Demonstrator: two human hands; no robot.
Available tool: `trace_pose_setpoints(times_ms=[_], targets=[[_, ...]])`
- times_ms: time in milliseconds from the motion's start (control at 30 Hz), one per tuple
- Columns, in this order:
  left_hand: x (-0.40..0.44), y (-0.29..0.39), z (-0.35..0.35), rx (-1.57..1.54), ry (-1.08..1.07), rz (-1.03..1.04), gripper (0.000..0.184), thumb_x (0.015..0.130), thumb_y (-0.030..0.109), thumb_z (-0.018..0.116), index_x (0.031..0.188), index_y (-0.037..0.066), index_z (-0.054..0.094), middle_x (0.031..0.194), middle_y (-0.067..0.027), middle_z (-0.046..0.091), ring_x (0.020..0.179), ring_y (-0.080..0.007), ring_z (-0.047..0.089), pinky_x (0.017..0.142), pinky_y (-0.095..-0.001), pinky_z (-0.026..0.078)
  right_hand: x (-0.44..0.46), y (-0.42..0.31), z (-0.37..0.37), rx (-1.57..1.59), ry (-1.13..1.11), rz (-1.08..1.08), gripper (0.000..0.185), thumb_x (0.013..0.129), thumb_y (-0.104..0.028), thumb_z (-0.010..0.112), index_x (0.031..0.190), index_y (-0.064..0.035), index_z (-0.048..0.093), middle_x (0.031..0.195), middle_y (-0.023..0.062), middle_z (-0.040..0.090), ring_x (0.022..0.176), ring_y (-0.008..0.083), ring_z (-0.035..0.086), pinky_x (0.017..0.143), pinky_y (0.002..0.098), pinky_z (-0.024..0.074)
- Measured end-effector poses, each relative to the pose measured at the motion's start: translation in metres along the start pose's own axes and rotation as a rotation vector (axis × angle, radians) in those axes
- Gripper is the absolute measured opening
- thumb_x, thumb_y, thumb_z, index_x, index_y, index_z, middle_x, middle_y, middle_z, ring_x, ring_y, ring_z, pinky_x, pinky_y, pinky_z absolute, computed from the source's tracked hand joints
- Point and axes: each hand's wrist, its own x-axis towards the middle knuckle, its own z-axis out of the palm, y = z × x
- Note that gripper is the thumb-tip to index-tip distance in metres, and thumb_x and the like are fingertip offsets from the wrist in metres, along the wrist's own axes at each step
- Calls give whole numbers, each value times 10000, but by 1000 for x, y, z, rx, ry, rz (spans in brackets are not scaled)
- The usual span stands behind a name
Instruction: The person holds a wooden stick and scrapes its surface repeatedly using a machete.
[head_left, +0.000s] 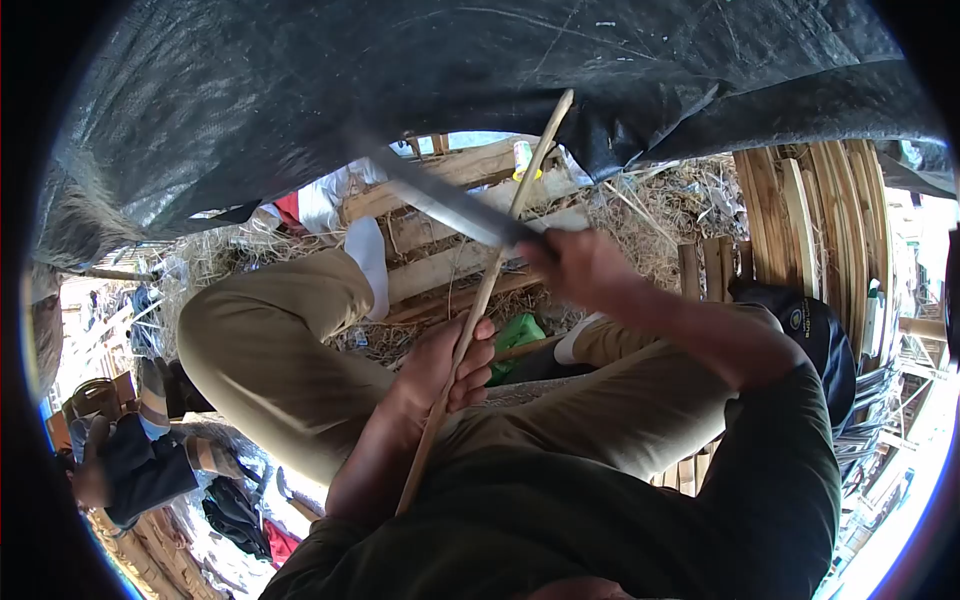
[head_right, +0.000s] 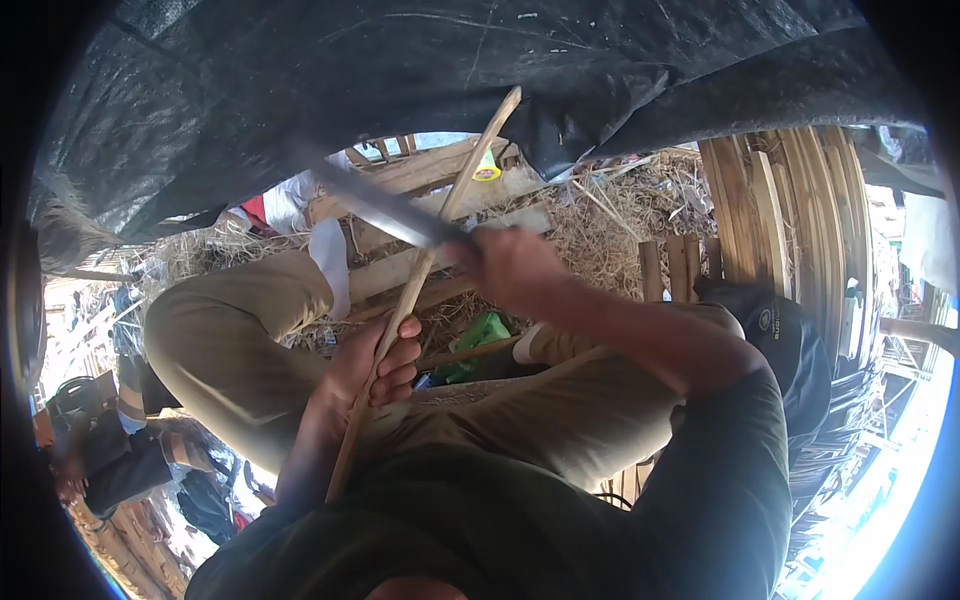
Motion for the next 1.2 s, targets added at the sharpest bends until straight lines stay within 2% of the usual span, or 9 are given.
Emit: trace_pose_setpoints(times_ms=[133, 233, 400, 467, 667, 767, 867, 967, 1200], targets=[[4, -2, -4, -81, -41, -20, 272, 1070, 362, 365, 895, 189, 481, 513, 69, 341, 350, -70, 333, 331, -230, 277, 14, 15, -1, 107, -80, 105, 519, 1033, -487, 464, 931, -13, 648, 689, 190, 673, 626, 384, 694, 534, 463, 567], [-2, 0, 0, -133, -66, -17, 277, 1073, 368, 352, 911, 184, 482, 516, 68, 340, 350, -69, 332, 330, -231, 275, 44, 55, -17, 230, -114, 389, 528, 1026, -500, 475, 950, -11, 661, 713, 194, 684, 650, 378, 703, 540, 468, 567], [-8, -1, -2, -238, -149, -10, 279, 1073, 369, 354, 927, 172, 488, 533, 68, 355, 354, -65, 322, 332, -226, 271, 10, -1, 7, 275, -45, 68, 578, 1033, -525, 437, 968, 2, 665, 679, 174, 679, 629, 343, 712, 523, 461, 568], [-10, 0, -2, -259, -145, -15, 276, 1072, 363, 355, 930, 169, 490, 537, 68, 359, 357, -64, 319, 335, -222, 269, 15, -6, -3, 371, -183, 193, 591, 1033, -536, 425, 960, 3, 656, 670, 177, 673, 619, 336, 711, 515, 456, 564], [-8, 4, 1, -240, -170, -6, 246, 1064, 335, 366, 943, 165, 497, 543, 69, 366, 366, -62, 317, 344, -218, 271, 38, 42, -15, 332, -149, 441, 585, 1037, -547, 392, 1004, -20, 643, 752, 217, 687, 684, 368, 715, 558, 471, 567], [-6, 2, 1, -241, -161, -16, 240, 1061, 330, 367, 943, 167, 498, 545, 68, 367, 366, -63, 315, 343, -221, 273, 8, -18, 0, 374, -107, 190, 522, 1041, -505, 429, 996, -32, 645, 723, 213, 676, 659, 349, 712, 495, 457, 557], [-8, 3, 1, -221, -121, -28, 244, 1062, 329, 356, 938, 170, 494, 540, 68, 362, 365, -65, 317, 340, -225, 278, 14, -3, -3, 313, -127, -46, 480, 1046, -458, 452, 996, -20, 642, 730, 216, 671, 654, 356, 707, 496, 446, 554], [-2, 4, 1, -191, -109, -26, 245, 1064, 322, 344, 932, 172, 487, 535, 68, 355, 362, -68, 322, 332, -231, 284, 36, 28, -14, 238, -209, 269, 466, 1046, -435, 463, 994, -4, 634, 728, 203, 664, 647, 352, 708, 488, 415, 552], [0, 2, 2, -157, -81, -45, 233, 1063, 316, 348, 932, 176, 481, 526, 64, 345, 351, -77, 327, 316, -245, 295, 9, -16, -7, 308, -120, 112, 523, 1039, -496, 442, 966, -16, 634, 666, 192, 663, 662, 357, 712, 551, 484, 559]])
